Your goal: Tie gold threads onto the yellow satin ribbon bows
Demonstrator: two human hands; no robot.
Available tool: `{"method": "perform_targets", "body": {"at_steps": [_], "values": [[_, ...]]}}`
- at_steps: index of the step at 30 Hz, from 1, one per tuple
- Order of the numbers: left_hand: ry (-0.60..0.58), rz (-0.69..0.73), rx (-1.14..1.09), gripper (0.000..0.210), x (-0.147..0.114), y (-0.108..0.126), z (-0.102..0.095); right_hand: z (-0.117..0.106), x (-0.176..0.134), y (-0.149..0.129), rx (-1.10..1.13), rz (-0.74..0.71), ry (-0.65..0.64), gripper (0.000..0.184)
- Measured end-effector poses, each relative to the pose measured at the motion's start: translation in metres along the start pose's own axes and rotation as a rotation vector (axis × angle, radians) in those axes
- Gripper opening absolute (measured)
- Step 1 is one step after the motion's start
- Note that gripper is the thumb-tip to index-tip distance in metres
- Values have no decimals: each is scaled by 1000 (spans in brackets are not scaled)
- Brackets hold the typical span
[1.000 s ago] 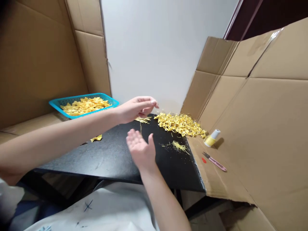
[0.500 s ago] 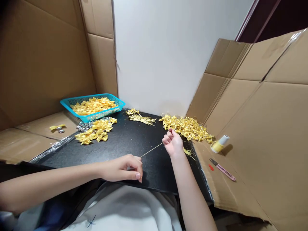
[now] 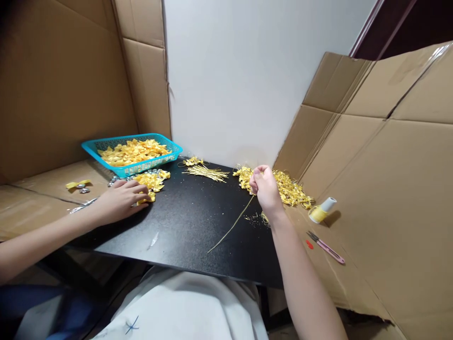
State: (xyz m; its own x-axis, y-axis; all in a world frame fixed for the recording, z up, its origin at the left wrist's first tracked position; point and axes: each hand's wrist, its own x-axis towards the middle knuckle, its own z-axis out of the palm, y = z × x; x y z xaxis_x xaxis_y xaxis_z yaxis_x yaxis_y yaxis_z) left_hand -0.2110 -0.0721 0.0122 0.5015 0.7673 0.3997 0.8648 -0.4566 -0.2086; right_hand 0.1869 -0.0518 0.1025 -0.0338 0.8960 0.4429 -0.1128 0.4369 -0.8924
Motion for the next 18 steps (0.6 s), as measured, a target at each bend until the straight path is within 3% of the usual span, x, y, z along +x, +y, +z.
{"method": "perform_targets", "body": {"at_steps": [3,7,10,13,18], "values": [[5,12,-2,33,1,-1,2,2,-3,-3,-48,-78,-13,30],[-35,7,-67,32,5,16,-4,11,-28,10,-178,-43,-46,25],[-37,31,-213,26,0,47,-12,23,-60,29,-258,16,-120,19],[-70,71,-416,32,-8,90,-20,36,-89,47,-318,46,-196,15],[-61,175,-513,38,-23,143,-18,43,-103,65,-385,52,-166,10]]}}
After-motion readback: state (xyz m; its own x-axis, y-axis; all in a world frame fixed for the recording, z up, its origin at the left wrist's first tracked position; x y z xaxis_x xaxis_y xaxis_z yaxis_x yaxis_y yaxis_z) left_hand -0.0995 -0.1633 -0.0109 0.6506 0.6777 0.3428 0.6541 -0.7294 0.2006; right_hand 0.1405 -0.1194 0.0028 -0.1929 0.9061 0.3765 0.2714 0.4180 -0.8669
